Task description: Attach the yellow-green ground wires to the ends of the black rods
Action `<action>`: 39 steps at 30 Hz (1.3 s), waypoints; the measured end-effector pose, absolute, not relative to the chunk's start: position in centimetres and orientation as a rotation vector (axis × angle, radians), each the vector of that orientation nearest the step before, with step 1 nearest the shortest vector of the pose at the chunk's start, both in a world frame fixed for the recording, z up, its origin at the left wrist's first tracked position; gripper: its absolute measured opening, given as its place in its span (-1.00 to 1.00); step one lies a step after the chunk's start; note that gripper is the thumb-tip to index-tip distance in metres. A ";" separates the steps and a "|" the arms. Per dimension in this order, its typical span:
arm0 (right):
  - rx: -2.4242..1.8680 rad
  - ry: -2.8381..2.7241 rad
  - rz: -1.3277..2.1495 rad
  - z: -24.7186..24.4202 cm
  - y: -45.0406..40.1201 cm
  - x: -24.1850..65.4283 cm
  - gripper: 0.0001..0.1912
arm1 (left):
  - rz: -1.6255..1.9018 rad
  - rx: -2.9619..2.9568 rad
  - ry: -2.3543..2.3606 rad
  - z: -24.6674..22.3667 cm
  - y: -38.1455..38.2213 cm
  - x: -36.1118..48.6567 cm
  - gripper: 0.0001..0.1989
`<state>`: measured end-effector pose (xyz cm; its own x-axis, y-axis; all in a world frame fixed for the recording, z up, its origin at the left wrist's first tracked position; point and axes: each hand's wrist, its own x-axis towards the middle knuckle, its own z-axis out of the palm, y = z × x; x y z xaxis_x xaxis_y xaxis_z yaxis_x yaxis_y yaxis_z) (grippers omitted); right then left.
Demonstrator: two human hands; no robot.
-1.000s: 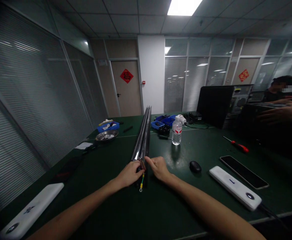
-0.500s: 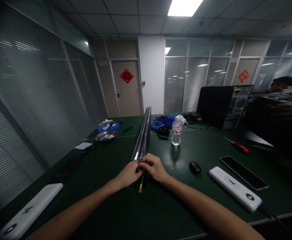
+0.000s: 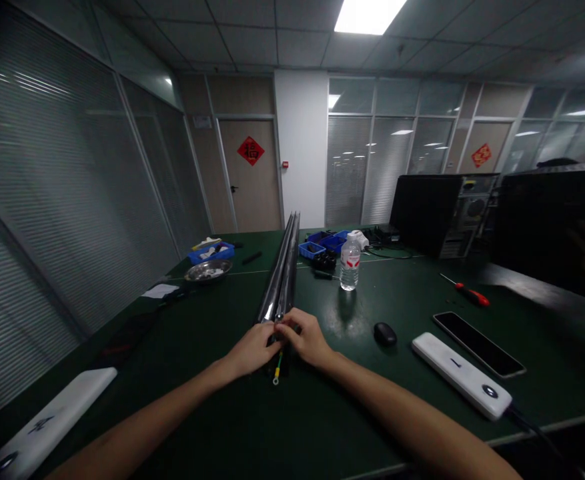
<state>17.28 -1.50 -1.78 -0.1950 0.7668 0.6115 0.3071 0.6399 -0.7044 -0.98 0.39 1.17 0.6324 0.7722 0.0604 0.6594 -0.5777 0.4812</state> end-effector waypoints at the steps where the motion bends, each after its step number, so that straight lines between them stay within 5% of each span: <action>1: -0.881 -1.778 0.483 -1.8 -1.6 17.2 -0.81 | 0.363 2.444 1.132 1.1 0.4 -1.0 -0.76; 21: -0.785 -1.809 0.547 -1.3 -2.0 17.4 -0.67 | 0.385 2.446 1.087 2.1 -0.3 -1.0 -0.75; 39: -0.907 -1.781 0.536 -1.9 -1.7 17.4 -0.80 | 0.455 2.424 1.002 0.9 0.7 -0.9 -0.78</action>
<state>17.37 -1.70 -1.90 -0.1939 0.7851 0.5883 0.3297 0.6169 -0.7146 -0.93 0.65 0.93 0.6773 0.7258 0.1203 0.5681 -0.6199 0.5412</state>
